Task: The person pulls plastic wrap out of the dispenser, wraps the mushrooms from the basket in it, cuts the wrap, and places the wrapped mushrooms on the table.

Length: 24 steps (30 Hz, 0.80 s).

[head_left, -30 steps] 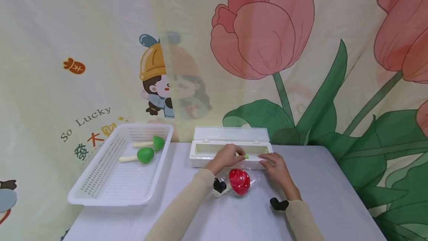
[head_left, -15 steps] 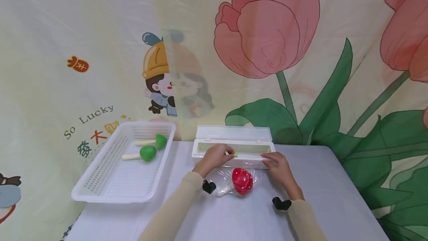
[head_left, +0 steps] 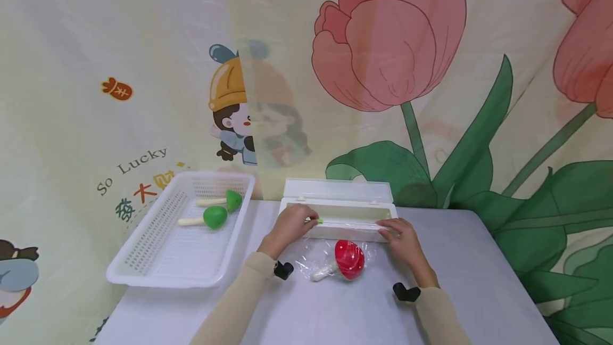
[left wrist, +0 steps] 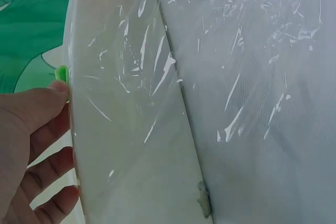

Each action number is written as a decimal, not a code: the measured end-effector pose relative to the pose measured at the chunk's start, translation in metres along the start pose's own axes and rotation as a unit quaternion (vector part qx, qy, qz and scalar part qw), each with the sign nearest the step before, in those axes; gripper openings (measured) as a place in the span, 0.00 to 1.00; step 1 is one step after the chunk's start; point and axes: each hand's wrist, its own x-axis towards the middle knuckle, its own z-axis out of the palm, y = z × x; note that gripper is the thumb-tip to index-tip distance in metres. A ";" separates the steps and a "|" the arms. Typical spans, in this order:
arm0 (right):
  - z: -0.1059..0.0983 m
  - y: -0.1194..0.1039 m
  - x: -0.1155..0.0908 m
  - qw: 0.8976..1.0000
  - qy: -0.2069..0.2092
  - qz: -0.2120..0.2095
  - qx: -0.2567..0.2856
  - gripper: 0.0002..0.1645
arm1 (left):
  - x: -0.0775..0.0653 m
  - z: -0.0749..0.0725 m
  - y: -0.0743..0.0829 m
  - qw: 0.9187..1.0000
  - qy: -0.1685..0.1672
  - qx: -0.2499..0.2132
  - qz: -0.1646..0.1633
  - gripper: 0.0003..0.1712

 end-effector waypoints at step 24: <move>-0.001 -0.001 -0.002 1.000 0.006 -0.007 -0.002 0.13 | -0.042 -0.010 -0.041 0.986 0.075 -0.123 -0.081 0.05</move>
